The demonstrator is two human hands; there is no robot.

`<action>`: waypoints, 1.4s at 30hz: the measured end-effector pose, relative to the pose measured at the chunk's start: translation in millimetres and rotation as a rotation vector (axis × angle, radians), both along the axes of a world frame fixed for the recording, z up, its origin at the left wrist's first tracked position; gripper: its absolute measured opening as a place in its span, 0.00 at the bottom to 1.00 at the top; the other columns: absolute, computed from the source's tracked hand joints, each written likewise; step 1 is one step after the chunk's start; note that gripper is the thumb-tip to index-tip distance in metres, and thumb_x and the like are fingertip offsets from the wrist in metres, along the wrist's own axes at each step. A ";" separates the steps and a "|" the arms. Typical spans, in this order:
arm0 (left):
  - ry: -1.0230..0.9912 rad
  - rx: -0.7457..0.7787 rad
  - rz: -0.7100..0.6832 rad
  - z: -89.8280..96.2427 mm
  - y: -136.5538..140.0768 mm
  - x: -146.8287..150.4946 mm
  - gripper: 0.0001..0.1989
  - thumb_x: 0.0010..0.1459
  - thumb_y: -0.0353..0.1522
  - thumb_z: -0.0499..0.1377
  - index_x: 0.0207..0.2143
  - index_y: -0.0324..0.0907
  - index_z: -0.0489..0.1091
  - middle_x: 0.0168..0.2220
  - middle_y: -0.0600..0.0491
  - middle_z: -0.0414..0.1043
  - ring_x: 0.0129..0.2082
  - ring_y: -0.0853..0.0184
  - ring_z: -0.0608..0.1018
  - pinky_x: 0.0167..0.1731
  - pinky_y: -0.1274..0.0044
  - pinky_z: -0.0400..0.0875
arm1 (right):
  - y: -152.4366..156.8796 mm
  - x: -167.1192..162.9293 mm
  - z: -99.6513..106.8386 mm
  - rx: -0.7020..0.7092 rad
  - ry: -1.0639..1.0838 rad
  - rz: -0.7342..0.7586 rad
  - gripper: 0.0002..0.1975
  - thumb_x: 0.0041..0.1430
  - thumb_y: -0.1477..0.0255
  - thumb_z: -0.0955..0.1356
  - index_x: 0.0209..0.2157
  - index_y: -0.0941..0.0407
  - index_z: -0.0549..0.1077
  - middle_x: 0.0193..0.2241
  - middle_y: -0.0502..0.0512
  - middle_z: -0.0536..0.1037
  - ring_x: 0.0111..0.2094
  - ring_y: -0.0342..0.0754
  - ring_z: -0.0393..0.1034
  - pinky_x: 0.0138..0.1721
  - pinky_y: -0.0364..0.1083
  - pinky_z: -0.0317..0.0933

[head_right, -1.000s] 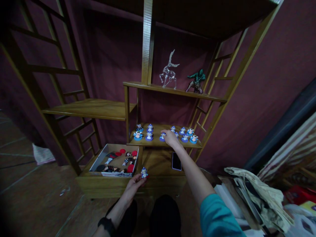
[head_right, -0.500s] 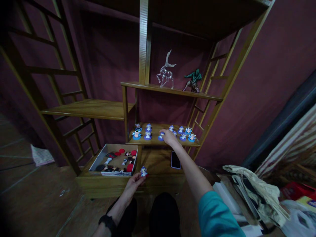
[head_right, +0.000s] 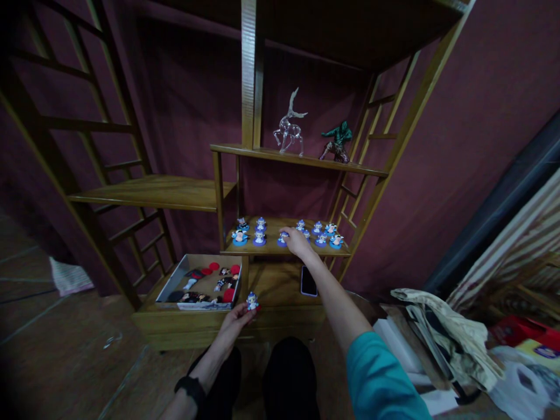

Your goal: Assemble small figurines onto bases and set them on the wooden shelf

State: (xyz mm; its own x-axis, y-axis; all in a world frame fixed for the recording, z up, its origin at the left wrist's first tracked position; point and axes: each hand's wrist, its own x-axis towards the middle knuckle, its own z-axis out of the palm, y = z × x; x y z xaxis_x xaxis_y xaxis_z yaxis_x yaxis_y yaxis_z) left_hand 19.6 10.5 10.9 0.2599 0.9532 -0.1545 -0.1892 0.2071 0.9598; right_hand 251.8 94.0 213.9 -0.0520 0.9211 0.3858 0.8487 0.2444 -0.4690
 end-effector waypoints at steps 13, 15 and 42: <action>-0.037 0.022 -0.026 1.3 -2.5 4.4 0.20 0.37 0.39 0.66 0.33 0.36 0.73 0.26 0.51 0.73 0.24 0.72 0.70 0.25 0.81 0.59 | 15.4 17.1 -17.9 -0.019 0.098 0.080 0.20 0.50 0.76 0.64 0.47 0.51 0.68 0.30 0.49 0.73 0.29 0.43 0.64 0.35 0.43 0.59; -0.043 0.023 -0.028 -0.9 -1.0 4.9 0.20 0.37 0.39 0.66 0.33 0.37 0.73 0.28 0.50 0.74 0.25 0.71 0.71 0.25 0.81 0.60 | 17.1 18.3 -18.0 -0.016 0.094 0.083 0.19 0.50 0.76 0.64 0.45 0.51 0.69 0.30 0.48 0.73 0.29 0.43 0.64 0.36 0.43 0.59; 0.010 0.081 0.013 -2.1 -7.1 8.6 0.19 0.35 0.32 0.67 0.35 0.38 0.72 0.31 0.50 0.76 0.31 0.65 0.75 0.38 0.74 0.66 | -146.1 -79.5 -207.9 -0.161 0.852 0.050 0.14 0.51 0.66 0.65 0.41 0.49 0.72 0.41 0.52 0.75 0.43 0.50 0.70 0.48 0.52 0.61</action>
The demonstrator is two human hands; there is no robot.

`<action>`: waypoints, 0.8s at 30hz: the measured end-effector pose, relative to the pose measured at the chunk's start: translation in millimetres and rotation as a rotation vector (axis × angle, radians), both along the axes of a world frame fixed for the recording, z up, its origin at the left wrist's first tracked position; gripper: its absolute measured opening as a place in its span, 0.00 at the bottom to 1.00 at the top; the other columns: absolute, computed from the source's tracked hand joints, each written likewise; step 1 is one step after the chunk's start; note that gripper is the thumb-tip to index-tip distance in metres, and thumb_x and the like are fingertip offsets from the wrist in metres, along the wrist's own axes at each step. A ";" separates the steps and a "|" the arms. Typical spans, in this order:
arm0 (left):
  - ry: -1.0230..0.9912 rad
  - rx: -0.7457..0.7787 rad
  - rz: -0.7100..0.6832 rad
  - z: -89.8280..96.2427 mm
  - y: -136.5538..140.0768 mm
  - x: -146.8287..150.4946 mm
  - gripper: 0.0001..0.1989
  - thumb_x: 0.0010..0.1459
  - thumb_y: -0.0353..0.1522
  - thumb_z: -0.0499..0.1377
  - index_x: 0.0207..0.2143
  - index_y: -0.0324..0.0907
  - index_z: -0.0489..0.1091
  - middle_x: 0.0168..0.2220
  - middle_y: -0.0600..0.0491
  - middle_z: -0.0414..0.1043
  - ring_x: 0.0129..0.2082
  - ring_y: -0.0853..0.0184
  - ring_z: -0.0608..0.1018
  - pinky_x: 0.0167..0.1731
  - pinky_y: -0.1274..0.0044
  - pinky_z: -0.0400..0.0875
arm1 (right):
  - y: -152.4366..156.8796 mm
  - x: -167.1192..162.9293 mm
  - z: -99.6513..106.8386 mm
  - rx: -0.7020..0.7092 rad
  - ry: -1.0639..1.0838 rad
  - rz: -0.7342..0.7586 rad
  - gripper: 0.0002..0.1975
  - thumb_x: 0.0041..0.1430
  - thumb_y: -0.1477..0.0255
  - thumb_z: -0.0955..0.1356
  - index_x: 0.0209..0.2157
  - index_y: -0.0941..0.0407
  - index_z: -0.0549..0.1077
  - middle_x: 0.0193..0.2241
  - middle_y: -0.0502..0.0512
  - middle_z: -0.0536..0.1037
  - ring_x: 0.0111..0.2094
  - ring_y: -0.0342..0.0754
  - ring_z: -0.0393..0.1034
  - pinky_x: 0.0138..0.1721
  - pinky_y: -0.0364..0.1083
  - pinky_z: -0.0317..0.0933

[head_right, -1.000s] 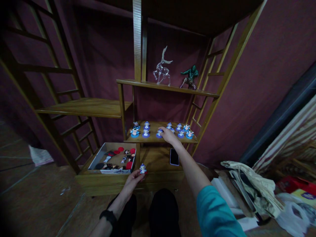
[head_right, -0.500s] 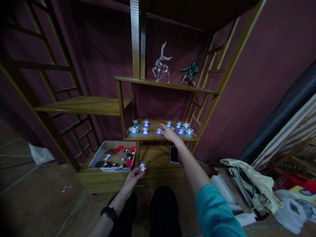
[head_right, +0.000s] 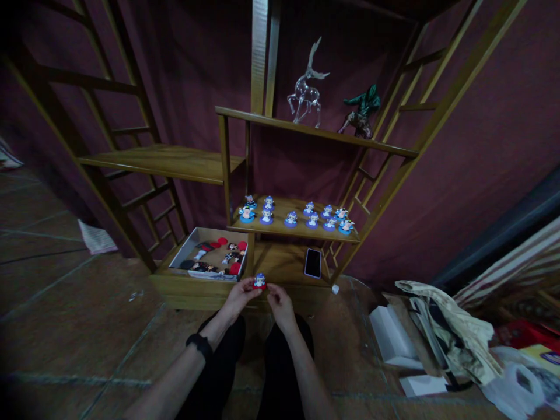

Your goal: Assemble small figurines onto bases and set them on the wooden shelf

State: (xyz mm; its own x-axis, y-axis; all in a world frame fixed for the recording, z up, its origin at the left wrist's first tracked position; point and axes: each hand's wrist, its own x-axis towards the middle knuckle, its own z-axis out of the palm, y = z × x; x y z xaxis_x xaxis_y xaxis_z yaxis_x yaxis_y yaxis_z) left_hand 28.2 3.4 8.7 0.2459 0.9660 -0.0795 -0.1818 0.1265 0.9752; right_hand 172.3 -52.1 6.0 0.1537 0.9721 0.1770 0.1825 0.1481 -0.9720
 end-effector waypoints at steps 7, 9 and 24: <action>-0.014 0.011 -0.080 -1.0 -2.9 1.4 0.20 0.38 0.31 0.66 0.37 0.37 0.71 0.35 0.49 0.75 0.34 0.65 0.75 0.41 0.73 0.65 | 10.2 -3.2 -10.6 -0.062 0.084 -0.007 0.19 0.48 0.66 0.67 0.44 0.53 0.69 0.44 0.55 0.74 0.45 0.50 0.68 0.50 0.52 0.58; -0.025 -0.005 -0.081 -2.9 -1.4 1.4 0.22 0.37 0.30 0.67 0.38 0.38 0.70 0.36 0.48 0.75 0.35 0.65 0.75 0.41 0.73 0.65 | 11.1 -4.8 -13.2 -0.078 0.105 0.016 0.20 0.47 0.66 0.67 0.45 0.52 0.68 0.44 0.54 0.74 0.44 0.49 0.68 0.50 0.52 0.59; -0.041 -0.076 -0.098 -22.1 6.0 5.5 0.22 0.30 0.25 0.67 0.33 0.37 0.69 0.32 0.50 0.74 0.31 0.66 0.75 0.37 0.72 0.68 | 15.2 -6.0 -6.8 -0.100 0.038 0.064 0.11 0.49 0.67 0.65 0.36 0.54 0.72 0.36 0.51 0.76 0.40 0.48 0.69 0.46 0.49 0.62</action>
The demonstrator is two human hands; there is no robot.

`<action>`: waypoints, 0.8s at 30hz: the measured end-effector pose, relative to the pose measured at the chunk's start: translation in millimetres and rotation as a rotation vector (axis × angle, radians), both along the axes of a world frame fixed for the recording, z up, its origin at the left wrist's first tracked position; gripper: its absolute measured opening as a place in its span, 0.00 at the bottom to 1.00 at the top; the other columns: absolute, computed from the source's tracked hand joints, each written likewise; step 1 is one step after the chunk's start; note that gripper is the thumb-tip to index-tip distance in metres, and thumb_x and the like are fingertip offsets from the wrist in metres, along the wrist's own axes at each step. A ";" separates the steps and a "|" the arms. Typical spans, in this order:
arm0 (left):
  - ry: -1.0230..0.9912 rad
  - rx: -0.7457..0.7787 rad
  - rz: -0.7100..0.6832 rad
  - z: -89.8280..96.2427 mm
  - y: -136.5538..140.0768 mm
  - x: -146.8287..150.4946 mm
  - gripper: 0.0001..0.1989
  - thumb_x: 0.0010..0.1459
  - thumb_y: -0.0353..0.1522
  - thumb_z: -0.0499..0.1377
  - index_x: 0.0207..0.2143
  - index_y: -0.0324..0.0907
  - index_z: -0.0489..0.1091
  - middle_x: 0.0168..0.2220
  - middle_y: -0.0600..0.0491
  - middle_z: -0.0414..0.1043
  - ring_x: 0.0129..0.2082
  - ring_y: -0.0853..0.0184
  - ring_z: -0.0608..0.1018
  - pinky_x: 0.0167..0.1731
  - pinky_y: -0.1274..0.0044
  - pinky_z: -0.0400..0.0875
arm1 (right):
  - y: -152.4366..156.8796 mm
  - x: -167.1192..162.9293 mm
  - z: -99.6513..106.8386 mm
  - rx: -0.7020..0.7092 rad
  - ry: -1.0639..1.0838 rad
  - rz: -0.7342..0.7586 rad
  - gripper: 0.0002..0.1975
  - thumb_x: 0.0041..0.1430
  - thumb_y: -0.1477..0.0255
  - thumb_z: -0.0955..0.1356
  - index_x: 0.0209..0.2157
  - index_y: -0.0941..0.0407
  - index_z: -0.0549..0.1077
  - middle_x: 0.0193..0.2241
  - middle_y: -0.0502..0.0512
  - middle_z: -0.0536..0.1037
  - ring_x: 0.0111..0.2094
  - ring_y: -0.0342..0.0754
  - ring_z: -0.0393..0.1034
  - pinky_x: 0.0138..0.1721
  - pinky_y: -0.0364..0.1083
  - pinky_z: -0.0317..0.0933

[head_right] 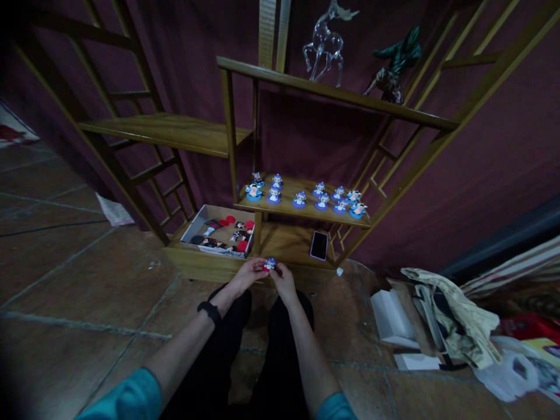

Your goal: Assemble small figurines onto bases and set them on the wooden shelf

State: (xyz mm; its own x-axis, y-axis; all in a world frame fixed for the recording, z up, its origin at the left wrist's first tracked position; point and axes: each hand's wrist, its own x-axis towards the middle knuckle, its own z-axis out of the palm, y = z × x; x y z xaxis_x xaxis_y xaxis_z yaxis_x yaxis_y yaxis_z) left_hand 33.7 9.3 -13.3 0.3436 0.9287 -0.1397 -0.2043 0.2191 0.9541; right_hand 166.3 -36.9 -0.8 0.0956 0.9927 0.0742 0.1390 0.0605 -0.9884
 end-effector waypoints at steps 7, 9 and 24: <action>-0.023 0.035 -0.053 12.0 -5.0 -5.9 0.20 0.33 0.29 0.68 0.33 0.37 0.70 0.32 0.49 0.75 0.32 0.66 0.75 0.39 0.73 0.67 | -0.9 -3.8 -8.0 0.041 0.038 -0.025 0.11 0.49 0.66 0.66 0.36 0.52 0.72 0.36 0.51 0.76 0.39 0.50 0.70 0.45 0.50 0.62; -0.014 0.033 -0.031 11.1 -2.8 -7.1 0.20 0.33 0.29 0.68 0.34 0.37 0.71 0.33 0.49 0.76 0.33 0.66 0.76 0.40 0.73 0.67 | -3.2 -1.8 -3.3 0.085 0.017 -0.103 0.12 0.50 0.66 0.65 0.38 0.51 0.72 0.39 0.52 0.76 0.42 0.50 0.69 0.47 0.51 0.61; 0.009 0.045 0.044 9.3 3.7 -4.9 0.19 0.33 0.30 0.68 0.32 0.38 0.71 0.31 0.48 0.76 0.32 0.64 0.76 0.38 0.73 0.67 | 103.6 88.0 181.7 0.424 -0.447 -0.278 0.20 0.48 0.74 0.65 0.46 0.54 0.67 0.45 0.56 0.69 0.42 0.46 0.66 0.42 0.46 0.63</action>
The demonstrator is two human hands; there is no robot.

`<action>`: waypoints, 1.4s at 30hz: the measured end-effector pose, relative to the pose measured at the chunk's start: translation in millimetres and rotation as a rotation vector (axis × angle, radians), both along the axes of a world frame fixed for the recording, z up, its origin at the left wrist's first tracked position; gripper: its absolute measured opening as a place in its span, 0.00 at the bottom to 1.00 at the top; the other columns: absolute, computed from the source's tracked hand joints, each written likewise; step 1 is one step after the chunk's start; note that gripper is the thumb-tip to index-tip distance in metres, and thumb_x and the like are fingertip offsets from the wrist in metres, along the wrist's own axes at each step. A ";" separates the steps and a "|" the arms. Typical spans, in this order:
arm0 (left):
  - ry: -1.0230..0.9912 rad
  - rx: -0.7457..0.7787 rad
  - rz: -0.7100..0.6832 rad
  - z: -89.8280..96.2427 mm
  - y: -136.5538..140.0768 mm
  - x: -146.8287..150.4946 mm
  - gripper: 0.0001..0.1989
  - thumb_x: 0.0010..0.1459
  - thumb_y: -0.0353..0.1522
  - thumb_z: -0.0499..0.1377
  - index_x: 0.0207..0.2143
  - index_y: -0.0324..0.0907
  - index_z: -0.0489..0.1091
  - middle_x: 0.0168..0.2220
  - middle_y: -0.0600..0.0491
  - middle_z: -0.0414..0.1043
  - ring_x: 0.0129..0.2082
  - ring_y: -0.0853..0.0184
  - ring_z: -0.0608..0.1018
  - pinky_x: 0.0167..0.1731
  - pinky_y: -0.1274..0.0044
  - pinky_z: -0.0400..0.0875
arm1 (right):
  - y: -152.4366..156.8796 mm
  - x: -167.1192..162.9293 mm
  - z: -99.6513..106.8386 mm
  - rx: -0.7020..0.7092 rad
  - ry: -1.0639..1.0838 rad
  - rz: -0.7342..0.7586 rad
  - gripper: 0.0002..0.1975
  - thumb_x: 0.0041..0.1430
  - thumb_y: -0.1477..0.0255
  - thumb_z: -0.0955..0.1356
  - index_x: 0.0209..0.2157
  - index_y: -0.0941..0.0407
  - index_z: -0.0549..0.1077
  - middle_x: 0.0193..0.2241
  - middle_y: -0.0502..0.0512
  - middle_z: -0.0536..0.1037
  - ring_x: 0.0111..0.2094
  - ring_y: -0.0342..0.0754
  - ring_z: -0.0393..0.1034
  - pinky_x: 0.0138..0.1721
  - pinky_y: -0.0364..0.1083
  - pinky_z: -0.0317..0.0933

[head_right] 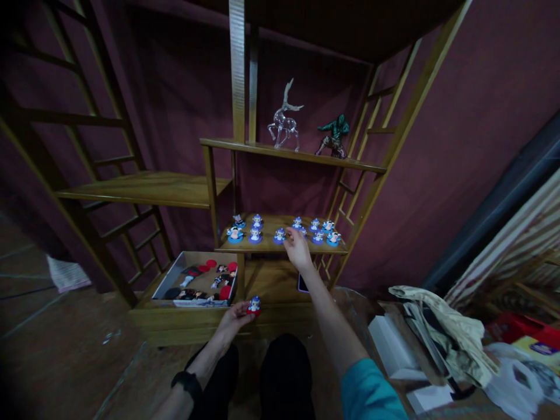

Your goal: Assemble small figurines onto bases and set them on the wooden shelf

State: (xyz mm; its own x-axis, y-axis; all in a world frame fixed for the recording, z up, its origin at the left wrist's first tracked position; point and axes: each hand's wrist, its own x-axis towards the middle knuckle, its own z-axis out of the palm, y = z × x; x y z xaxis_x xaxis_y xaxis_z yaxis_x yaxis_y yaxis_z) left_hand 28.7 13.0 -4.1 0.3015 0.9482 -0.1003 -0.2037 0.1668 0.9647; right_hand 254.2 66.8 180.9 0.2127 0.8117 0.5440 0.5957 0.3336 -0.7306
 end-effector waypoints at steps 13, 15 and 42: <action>-0.013 -0.004 0.002 -8.5 5.5 -1.5 0.20 0.33 0.31 0.67 0.34 0.37 0.71 0.33 0.47 0.76 0.33 0.64 0.76 0.38 0.73 0.67 | 38.0 10.6 8.5 -0.303 -0.105 0.211 0.19 0.38 0.67 0.70 0.35 0.57 0.68 0.24 0.45 0.67 0.25 0.40 0.60 0.27 0.40 0.56; -0.015 0.003 0.010 -3.4 2.6 -2.1 0.20 0.33 0.31 0.67 0.33 0.38 0.71 0.32 0.48 0.76 0.32 0.64 0.76 0.38 0.74 0.67 | 40.0 12.1 13.8 -0.359 -0.135 0.234 0.17 0.37 0.66 0.71 0.31 0.57 0.67 0.21 0.43 0.64 0.23 0.39 0.58 0.24 0.39 0.53; -0.077 -0.060 0.030 6.1 -2.2 -2.8 0.22 0.26 0.31 0.70 0.29 0.37 0.71 0.29 0.49 0.76 0.29 0.65 0.76 0.34 0.75 0.68 | 54.0 13.3 49.7 -0.666 -0.336 0.322 0.21 0.35 0.79 0.72 0.37 0.55 0.72 0.20 0.43 0.70 0.20 0.39 0.62 0.24 0.39 0.58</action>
